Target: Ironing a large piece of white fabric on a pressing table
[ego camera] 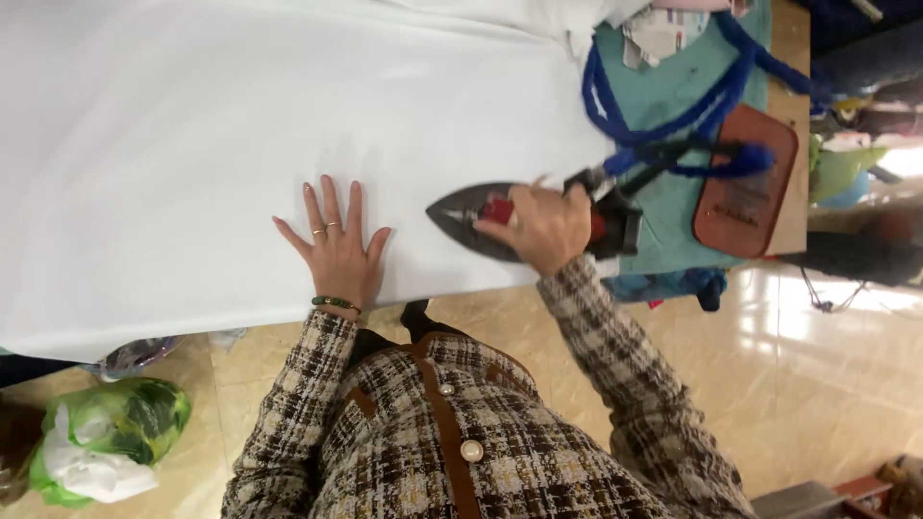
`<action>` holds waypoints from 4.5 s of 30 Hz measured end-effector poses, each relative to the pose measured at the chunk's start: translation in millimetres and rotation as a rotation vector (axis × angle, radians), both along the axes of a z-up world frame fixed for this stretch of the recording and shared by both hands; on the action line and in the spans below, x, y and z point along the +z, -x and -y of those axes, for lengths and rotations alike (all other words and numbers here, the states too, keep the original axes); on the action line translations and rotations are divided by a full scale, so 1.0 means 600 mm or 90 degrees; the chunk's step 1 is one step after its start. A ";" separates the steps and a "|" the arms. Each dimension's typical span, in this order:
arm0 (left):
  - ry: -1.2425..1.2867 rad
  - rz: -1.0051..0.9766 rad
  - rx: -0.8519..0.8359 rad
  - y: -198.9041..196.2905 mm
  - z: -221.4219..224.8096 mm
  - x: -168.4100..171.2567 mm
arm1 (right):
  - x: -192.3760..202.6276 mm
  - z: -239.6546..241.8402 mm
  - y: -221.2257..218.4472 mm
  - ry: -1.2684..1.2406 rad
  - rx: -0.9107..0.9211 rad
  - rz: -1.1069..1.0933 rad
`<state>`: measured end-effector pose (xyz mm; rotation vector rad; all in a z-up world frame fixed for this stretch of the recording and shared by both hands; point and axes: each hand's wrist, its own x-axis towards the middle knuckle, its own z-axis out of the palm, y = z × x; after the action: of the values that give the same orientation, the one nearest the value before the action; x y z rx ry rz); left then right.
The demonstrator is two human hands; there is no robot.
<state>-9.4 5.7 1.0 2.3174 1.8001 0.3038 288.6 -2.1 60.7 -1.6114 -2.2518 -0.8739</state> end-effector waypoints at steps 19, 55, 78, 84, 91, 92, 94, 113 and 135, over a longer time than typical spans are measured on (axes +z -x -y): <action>0.026 0.016 0.055 0.014 -0.007 -0.018 | -0.028 -0.179 -0.024 -0.040 -0.082 -0.077; -0.222 0.019 -0.004 -0.023 0.000 -0.050 | -0.056 -0.036 -0.095 -0.012 -0.026 -0.076; -0.009 0.053 -0.016 -0.027 0.008 -0.027 | -0.034 0.038 -0.125 0.092 0.042 -0.052; -0.027 0.049 -0.013 -0.025 0.009 -0.036 | -0.041 0.039 -0.125 0.082 0.032 -0.055; -0.055 0.052 -0.020 -0.023 0.010 -0.048 | -0.043 0.037 -0.122 0.070 0.017 -0.068; -0.056 0.054 -0.021 -0.024 0.010 -0.049 | -0.047 0.036 -0.124 0.058 0.012 -0.058; -0.062 0.053 -0.020 -0.026 0.009 -0.050 | -0.059 0.038 -0.128 0.058 0.005 -0.053; -0.061 0.025 -0.048 -0.018 0.011 -0.040 | -0.029 -0.166 -0.048 -0.111 -0.152 -0.085; -0.027 0.008 -0.018 -0.022 0.011 -0.040 | -0.002 -0.097 -0.043 -0.056 0.020 -0.089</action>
<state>4.0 -0.8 -22.7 2.3626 1.7693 0.3550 314.3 56.1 59.7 -1.5448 -2.1085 -0.8143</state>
